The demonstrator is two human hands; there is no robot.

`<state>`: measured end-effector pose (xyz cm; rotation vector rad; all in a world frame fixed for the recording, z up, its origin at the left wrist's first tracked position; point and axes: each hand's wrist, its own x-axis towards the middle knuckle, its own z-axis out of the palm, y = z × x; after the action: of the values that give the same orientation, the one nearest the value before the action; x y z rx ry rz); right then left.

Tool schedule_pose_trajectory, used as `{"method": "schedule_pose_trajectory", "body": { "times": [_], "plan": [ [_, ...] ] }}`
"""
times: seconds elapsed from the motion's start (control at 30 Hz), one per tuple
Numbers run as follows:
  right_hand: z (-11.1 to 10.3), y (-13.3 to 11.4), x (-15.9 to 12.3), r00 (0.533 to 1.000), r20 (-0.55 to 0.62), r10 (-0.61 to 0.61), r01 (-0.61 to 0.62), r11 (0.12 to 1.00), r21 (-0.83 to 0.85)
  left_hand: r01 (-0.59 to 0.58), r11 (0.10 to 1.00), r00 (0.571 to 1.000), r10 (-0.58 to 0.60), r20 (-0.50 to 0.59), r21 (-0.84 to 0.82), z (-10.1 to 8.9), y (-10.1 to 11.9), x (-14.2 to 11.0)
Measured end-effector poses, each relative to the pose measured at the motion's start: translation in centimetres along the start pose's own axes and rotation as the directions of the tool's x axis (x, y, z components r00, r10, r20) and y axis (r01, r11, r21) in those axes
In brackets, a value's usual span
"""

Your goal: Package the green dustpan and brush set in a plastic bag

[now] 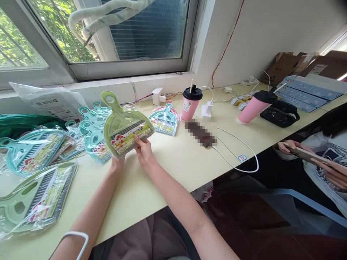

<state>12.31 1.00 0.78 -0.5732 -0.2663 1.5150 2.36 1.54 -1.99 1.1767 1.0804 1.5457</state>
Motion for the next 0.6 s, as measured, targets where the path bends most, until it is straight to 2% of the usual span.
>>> {"method": "schedule_pose_trajectory", "body": {
  "times": [0.1, 0.2, 0.27, 0.33, 0.47, 0.6],
  "plan": [
    [-0.5, -0.2, 0.7, 0.996, -0.077, -0.054, 0.056, 0.998, 0.023, -0.018, 0.998, 0.997, 0.022, -0.077, 0.064, -0.1, 0.6, -0.4],
    [-0.7, -0.7, 1.1, 0.985, -0.124, -0.118, 0.121, 0.993, 0.016, -0.083, 0.941, 0.997, 0.077, 0.031, 0.327, 0.2, 1.4, -1.2],
    [-0.9, -1.3, 1.4, 0.973, -0.166, -0.163, 0.167, 0.986, 0.010, -0.098, 0.862, 0.995, 0.067, 0.079, 0.498, 0.5, 1.8, -1.7],
    [-1.1, -1.8, 1.7, 0.954, -0.216, -0.207, 0.210, 0.978, -0.006, -0.102, 0.800, 0.992, 0.040, 0.117, 0.591, 0.8, 2.0, -2.0],
    [-1.6, -2.4, 2.2, 0.915, -0.317, -0.251, 0.255, 0.966, -0.028, -0.165, 0.771, 0.969, 0.010, 0.247, 0.615, 1.1, 2.0, -2.3],
    [-2.2, -2.9, 2.2, 0.894, -0.363, -0.263, 0.270, 0.962, -0.033, -0.164, 0.823, 0.924, -0.066, 0.378, 0.544, 1.1, 2.1, -2.5]
  ]
}}
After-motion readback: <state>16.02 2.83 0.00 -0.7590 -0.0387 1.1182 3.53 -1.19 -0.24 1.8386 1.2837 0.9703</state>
